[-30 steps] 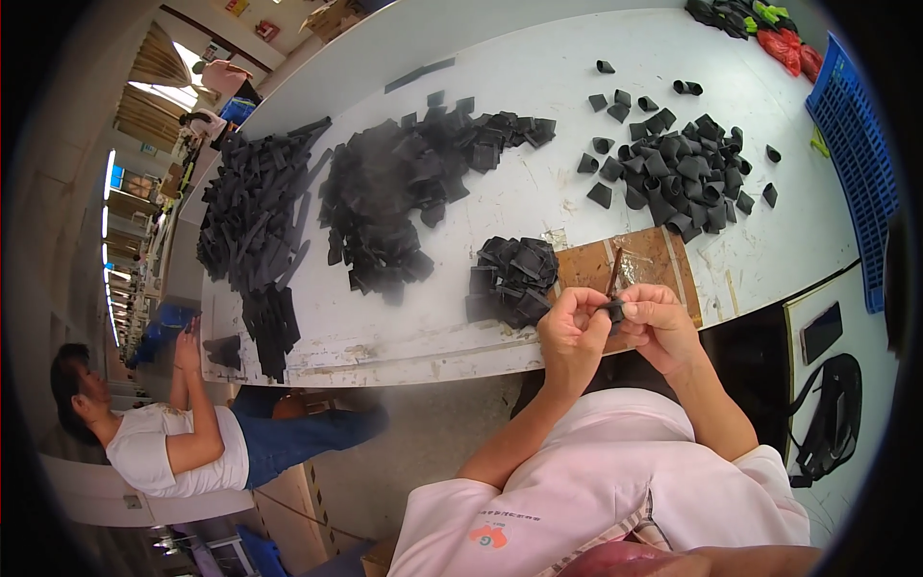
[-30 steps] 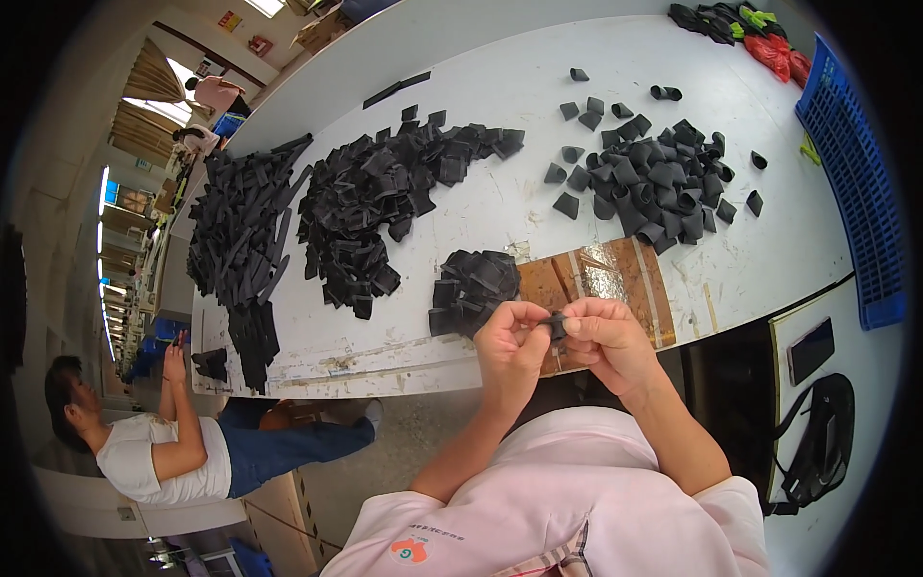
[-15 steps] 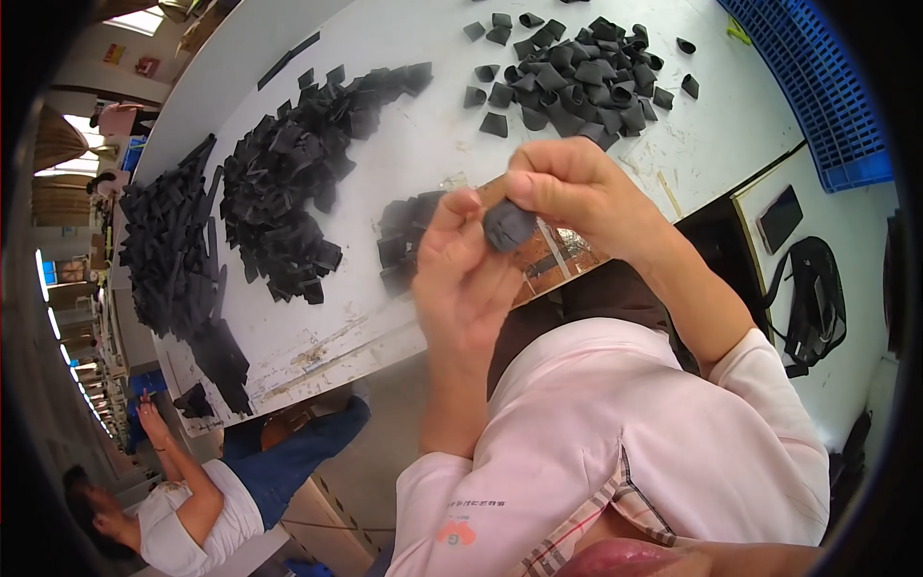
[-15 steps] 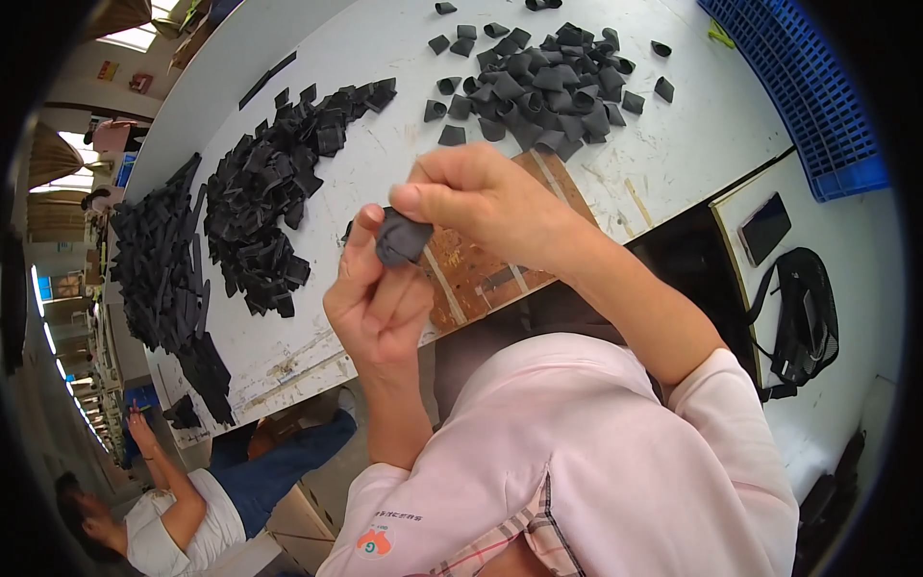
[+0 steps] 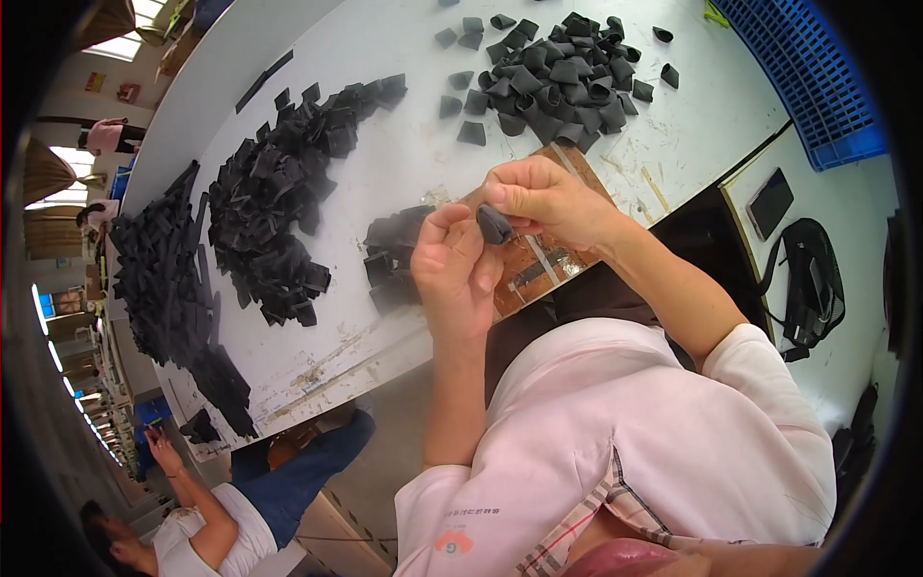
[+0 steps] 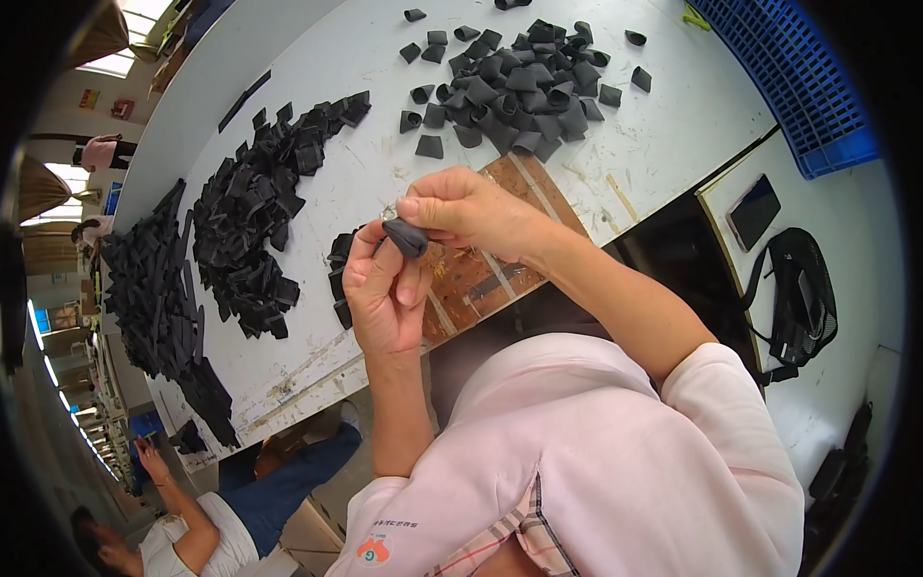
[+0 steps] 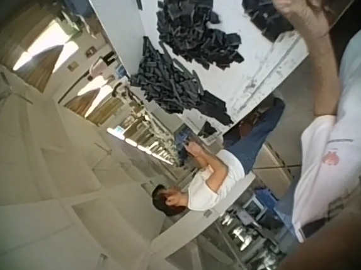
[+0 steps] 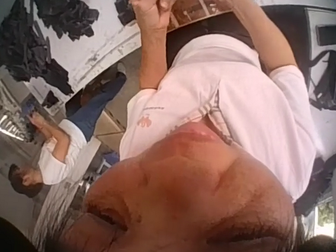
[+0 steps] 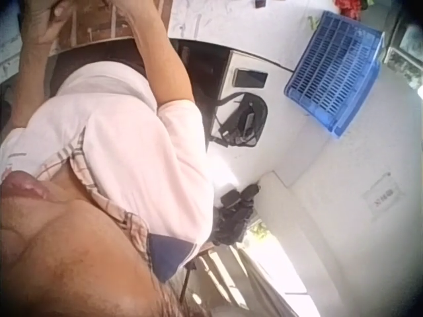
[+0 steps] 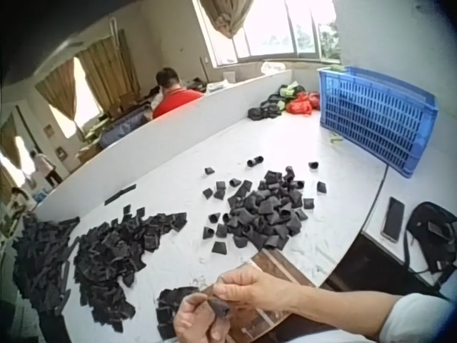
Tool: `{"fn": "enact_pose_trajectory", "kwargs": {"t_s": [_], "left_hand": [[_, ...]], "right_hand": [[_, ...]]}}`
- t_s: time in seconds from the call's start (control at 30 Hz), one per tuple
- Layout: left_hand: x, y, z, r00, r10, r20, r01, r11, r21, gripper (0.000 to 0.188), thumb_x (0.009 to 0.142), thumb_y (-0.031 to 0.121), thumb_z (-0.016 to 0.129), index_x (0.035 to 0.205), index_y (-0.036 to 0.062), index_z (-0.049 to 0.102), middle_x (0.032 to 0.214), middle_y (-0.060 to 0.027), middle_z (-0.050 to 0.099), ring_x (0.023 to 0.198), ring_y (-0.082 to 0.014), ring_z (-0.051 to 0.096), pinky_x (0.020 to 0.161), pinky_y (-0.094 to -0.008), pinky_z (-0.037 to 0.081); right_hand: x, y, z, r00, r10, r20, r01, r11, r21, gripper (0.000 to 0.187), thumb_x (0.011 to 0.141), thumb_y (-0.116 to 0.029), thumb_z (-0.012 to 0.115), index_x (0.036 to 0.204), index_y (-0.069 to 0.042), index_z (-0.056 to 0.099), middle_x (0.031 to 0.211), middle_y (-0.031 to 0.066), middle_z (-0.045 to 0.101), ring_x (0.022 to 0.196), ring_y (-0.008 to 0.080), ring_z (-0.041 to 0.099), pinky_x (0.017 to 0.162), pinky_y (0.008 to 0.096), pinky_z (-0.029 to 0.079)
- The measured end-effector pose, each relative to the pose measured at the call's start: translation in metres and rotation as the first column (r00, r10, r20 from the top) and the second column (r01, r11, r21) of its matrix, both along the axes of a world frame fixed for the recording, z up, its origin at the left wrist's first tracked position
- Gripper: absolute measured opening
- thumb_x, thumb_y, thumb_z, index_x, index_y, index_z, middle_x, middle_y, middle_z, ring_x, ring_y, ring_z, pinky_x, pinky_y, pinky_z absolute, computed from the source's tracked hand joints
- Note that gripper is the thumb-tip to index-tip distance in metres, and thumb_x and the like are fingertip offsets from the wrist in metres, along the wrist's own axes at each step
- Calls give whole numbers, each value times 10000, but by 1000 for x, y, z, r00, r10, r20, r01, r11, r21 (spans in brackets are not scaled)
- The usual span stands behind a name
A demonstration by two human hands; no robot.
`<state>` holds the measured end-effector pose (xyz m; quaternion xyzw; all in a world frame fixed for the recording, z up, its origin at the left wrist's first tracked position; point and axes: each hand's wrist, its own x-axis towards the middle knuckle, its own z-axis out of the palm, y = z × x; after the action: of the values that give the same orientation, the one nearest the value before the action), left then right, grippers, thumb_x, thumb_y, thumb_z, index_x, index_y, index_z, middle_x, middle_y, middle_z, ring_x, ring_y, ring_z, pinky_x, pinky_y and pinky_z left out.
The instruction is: The recorder is assembling small black foam padding components by folding and adhering them to a base strip on a manufacturing table.
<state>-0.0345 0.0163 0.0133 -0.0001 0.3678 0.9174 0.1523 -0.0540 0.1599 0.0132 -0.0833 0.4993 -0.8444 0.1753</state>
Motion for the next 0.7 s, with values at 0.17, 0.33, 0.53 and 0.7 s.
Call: {"fn": "enact_pose_trajectory", "kwargs": {"t_s": [0.17,0.33,0.53,0.7], "left_hand": [[-2,9,8,800,224,-556,-507,749,-427,302,820,28,537,1095,-51,439,838,-89,577,657,-98,522,603,-209,441],[-5,3,17,691,-13,-723,-560,623,-546,135,754,12,600,889,-1,593,817,-75,586,724,-148,549,677,-246,437],[-2,1,17,761,215,-612,-536,739,-407,89,780,-7,575,869,-10,573,839,-57,579,713,-108,532,676,-226,433],[-3,-10,6,915,316,-251,-337,941,-43,69,827,32,534,886,3,554,868,-81,584,739,-148,566,701,-262,446]], "right_hand": [[6,-2,15,944,-210,-255,294,885,362,292,836,-280,558,718,-13,542,560,-5,443,496,50,398,433,201,311],[20,5,17,665,-336,-667,655,690,306,272,761,-270,631,785,-12,549,668,56,486,539,136,484,502,253,397],[27,-4,22,567,-52,-822,699,559,446,309,709,-234,672,930,-45,568,766,56,518,619,181,502,515,270,404],[24,-7,28,561,-44,-827,715,529,457,161,708,-106,649,843,-43,589,695,42,512,600,182,495,507,276,396]]}}
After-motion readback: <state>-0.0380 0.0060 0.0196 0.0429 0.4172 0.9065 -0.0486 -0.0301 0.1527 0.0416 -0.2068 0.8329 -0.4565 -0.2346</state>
